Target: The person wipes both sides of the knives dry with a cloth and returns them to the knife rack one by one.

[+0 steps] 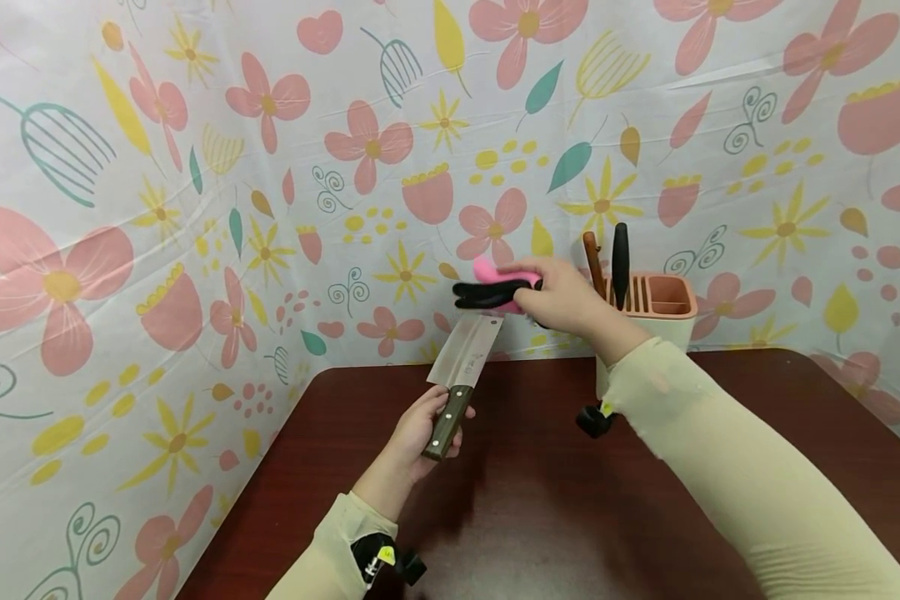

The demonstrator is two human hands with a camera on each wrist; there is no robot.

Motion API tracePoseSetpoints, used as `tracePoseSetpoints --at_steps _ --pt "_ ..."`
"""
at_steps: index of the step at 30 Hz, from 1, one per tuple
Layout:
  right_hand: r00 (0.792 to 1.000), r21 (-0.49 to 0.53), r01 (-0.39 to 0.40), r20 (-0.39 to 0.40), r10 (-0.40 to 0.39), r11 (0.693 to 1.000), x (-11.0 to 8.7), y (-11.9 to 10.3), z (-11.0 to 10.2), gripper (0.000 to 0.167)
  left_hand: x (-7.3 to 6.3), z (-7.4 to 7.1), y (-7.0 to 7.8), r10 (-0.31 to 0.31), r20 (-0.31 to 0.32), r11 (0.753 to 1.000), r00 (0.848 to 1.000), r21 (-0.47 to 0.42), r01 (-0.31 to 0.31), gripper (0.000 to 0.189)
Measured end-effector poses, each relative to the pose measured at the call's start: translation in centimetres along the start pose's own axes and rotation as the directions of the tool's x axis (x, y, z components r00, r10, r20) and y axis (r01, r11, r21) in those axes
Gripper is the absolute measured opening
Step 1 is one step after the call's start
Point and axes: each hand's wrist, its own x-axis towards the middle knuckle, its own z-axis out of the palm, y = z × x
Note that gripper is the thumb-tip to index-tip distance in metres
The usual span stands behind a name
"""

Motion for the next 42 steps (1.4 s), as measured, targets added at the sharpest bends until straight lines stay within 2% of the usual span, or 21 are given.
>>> tracePoseSetpoints --at_steps 5,9,15,20,23,30,37,42 --pt "0.986 0.029 -0.134 -0.092 0.136 0.991 1.6 2.0 1.3 0.048 0.2 0.1 -0.3 -0.002 0.004 1.000 1.000 -0.004 0.002 0.024" --pt "0.981 -0.026 -0.172 -0.100 0.168 0.985 2.0 4.3 3.7 0.052 0.3 0.2 -0.4 -0.007 0.013 1.000 1.000 0.002 0.007 0.019" --pt "0.996 -0.194 -0.083 -0.042 0.076 0.978 1.8 6.1 8.0 0.055 0.3 0.5 -0.6 -0.012 0.025 1.000 1.000 0.016 0.011 0.019" --pt "1.000 -0.277 -0.015 0.005 0.018 0.961 1.2 6.4 10.1 0.063 0.3 0.7 -0.7 0.005 0.018 0.999 1.000 0.054 -0.006 0.022" --pt "0.999 -0.287 0.013 0.036 -0.002 0.958 1.0 6.2 10.6 0.066 0.3 0.7 -0.8 0.015 0.012 0.997 1.000 0.076 -0.016 0.023" --pt "0.997 -0.279 0.015 0.081 0.008 0.960 0.0 5.6 10.9 0.064 0.2 0.8 -0.7 0.012 0.014 0.996 1.000 0.087 -0.013 0.022" --pt "0.988 -0.301 0.112 0.133 -0.074 0.947 -1.3 4.4 10.7 0.062 0.3 0.6 -0.8 -0.002 0.001 0.997 1.000 0.079 0.002 0.019" --pt "0.978 -0.276 0.154 0.181 -0.106 0.949 -2.3 3.9 10.7 0.062 0.3 0.6 -0.8 -0.012 0.004 0.997 1.000 0.072 0.012 0.020"
